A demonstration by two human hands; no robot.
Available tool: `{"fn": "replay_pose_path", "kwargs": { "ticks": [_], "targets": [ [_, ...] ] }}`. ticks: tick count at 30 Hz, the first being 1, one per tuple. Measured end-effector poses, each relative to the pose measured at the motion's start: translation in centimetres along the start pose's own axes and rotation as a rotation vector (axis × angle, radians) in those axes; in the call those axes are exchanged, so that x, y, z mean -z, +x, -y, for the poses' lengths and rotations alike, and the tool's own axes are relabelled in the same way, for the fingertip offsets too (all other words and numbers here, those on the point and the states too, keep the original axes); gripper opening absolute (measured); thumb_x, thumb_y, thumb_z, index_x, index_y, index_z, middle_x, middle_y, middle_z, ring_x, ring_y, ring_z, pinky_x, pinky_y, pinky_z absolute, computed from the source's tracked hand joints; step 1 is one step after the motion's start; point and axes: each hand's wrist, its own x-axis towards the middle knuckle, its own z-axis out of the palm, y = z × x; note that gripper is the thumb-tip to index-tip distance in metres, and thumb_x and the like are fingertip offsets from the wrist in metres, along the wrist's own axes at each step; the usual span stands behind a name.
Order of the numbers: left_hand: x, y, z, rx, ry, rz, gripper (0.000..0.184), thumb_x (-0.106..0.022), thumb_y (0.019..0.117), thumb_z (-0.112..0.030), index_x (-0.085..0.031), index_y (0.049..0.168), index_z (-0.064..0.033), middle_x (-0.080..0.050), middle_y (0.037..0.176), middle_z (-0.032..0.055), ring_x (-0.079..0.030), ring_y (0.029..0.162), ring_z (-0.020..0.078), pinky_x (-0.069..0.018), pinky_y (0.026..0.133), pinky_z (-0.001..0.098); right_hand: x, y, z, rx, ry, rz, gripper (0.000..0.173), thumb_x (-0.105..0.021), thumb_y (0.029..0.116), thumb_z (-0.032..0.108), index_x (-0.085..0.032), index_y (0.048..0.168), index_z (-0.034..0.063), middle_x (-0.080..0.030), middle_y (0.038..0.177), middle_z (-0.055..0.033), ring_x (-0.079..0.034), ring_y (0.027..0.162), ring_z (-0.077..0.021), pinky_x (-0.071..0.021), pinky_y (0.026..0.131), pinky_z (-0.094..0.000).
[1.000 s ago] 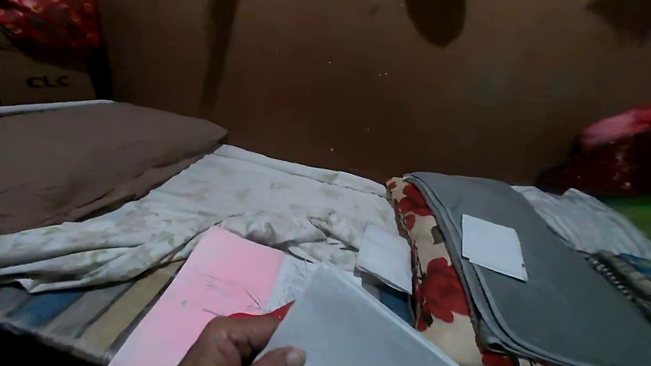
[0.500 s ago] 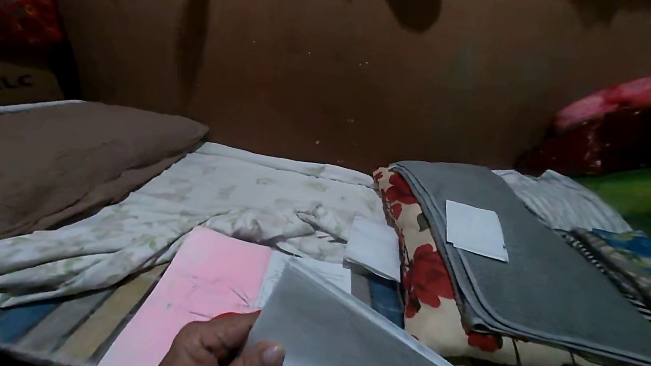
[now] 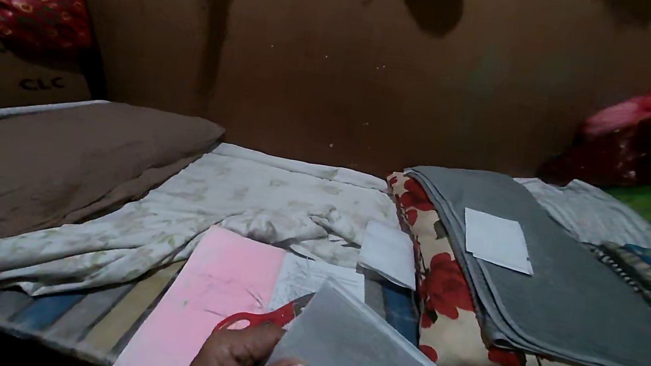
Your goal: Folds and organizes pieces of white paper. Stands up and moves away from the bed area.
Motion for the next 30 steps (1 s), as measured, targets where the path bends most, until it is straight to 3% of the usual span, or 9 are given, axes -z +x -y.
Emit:
{"fn": "replay_pose_path", "kwargs": {
  "ticks": [5, 9, 13, 15, 19, 21, 23, 26, 30],
  "targets": [
    [0.4, -0.2, 0.1, -0.016, -0.089, -0.006, 0.023, -0.062, 0.0944, 0.002, -0.071, 0.111, -0.0116, -0.076, 0.094, -0.0111, -0.071, 0.081, 0.0009, -0.0611, 0.074, 0.0238, -1.1, -0.4, -0.9, -0.037, 0.09, -0.151, 0.034, -0.07, 0.0914, 0.0, -0.074, 0.112, 0.027, -0.073, 0.111, 0.0212, -0.068, 0.1, 0.0056, -0.0581, 0.086, -0.0152],
    [-0.1, -0.8, 2.3, -0.059, -0.198, 0.01, 0.016, -0.07, 0.0948, -0.017, -0.078, 0.106, -0.0258, -0.077, 0.099, -0.0148, -0.071, 0.09, -0.0023, -0.06, 0.084, 0.0226, -2.2, -0.8, -1.5, -0.019, 0.117, -0.255, 0.032, -0.071, 0.0912, 0.002, -0.075, 0.11, 0.0276, -0.073, 0.109, 0.0212, -0.068, 0.1, 0.006, -0.0577, 0.086, -0.0146],
    [-2.1, -1.7, 4.3, -0.075, -0.348, -0.087, 0.015, -0.072, 0.0933, -0.027, -0.079, 0.106, -0.0312, -0.077, 0.099, -0.0153, -0.071, 0.091, -0.0044, -0.0589, 0.085, 0.0196, -3.7, -1.4, -2.2, -0.017, 0.134, -0.282, 0.034, -0.071, 0.0906, -0.001, -0.075, 0.111, 0.0263, -0.073, 0.11, 0.0209, -0.067, 0.101, 0.0056, -0.0577, 0.087, -0.0156],
    [-3.3, -2.1, 4.6, -0.051, -0.415, -0.193, 0.016, -0.071, 0.0937, -0.018, -0.079, 0.102, -0.0298, -0.078, 0.096, -0.0129, -0.072, 0.088, -0.0029, -0.0596, 0.084, 0.0204, -4.4, -1.9, -2.4, -0.026, 0.11, -0.278, 0.033, -0.071, 0.0898, -0.002, -0.075, 0.109, 0.0246, -0.073, 0.109, 0.0211, -0.068, 0.1, 0.0062, -0.0579, 0.086, -0.0153],
    [-4.2, -2.1, 4.2, 0.102, -0.465, -0.388, 0.031, -0.057, 0.0935, 0.008, -0.076, 0.09, -0.0153, -0.078, 0.084, -0.0032, -0.074, 0.076, 0.0045, -0.0622, 0.075, 0.0256, -3.7, -2.0, -2.2, -0.079, 0.045, -0.13, 0.026, -0.069, 0.0904, -0.002, -0.073, 0.11, 0.0152, -0.073, 0.107, 0.0177, -0.067, 0.096, 0.0061, -0.0578, 0.083, -0.0164],
    [-3.8, -2.4, 3.9, 0.138, -0.418, -0.366, 0.031, -0.056, 0.0937, 0.009, -0.075, 0.091, -0.0142, -0.078, 0.085, -0.0031, -0.074, 0.078, 0.0051, -0.0628, 0.077, 0.0264, -2.7, -1.5, -1.5, -0.111, -0.025, 0.013, 0.021, -0.065, 0.0957, 0.004, -0.067, 0.116, 0.004, -0.072, 0.112, 0.0105, -0.066, 0.103, 0.0051, -0.0573, 0.089, -0.0187],
    [-3.4, -2.9, 3.7, 0.139, -0.403, -0.314, 0.03, -0.056, 0.0945, 0.007, -0.076, 0.094, -0.0151, -0.079, 0.088, -0.0035, -0.075, 0.082, 0.0054, -0.063, 0.079, 0.0271, -1.9, -0.9, -0.7, -0.133, -0.109, 0.146, 0.031, -0.058, 0.1017, 0.012, -0.062, 0.124, -0.0098, -0.071, 0.119, -0.0052, -0.064, 0.111, 0.0004, -0.0552, 0.094, -0.0211],
    [-3.0, -3.8, 4.0, 0.16, -0.504, -0.292, 0.028, -0.058, 0.0961, 0.001, -0.079, 0.096, -0.0169, -0.079, 0.091, -0.002, -0.075, 0.084, 0.0055, -0.062, 0.081, 0.0271, -1.7, -0.5, -0.5, -0.194, -0.138, 0.304, 0.048, -0.049, 0.1067, 0.023, -0.054, 0.134, -0.0166, -0.064, 0.132, -0.0228, -0.063, 0.121, -0.0111, -0.0531, 0.098, -0.0265],
    [-2.7, -5.4, 4.5, 0.256, -0.63, -0.355, 0.03, -0.052, 0.099, -0.001, -0.077, 0.095, -0.0154, -0.079, 0.092, 0.0008, -0.075, 0.088, 0.0078, -0.0617, 0.085, 0.0288, -2.7, -1.6, -1.6, -0.349, 0.12, 0.425, 0.059, -0.039, 0.1091, 0.025, -0.034, 0.146, -0.0209, -0.049, 0.148, -0.0263, -0.055, 0.132, -0.0125, -0.0475, 0.108, -0.0271]
  ]
}}
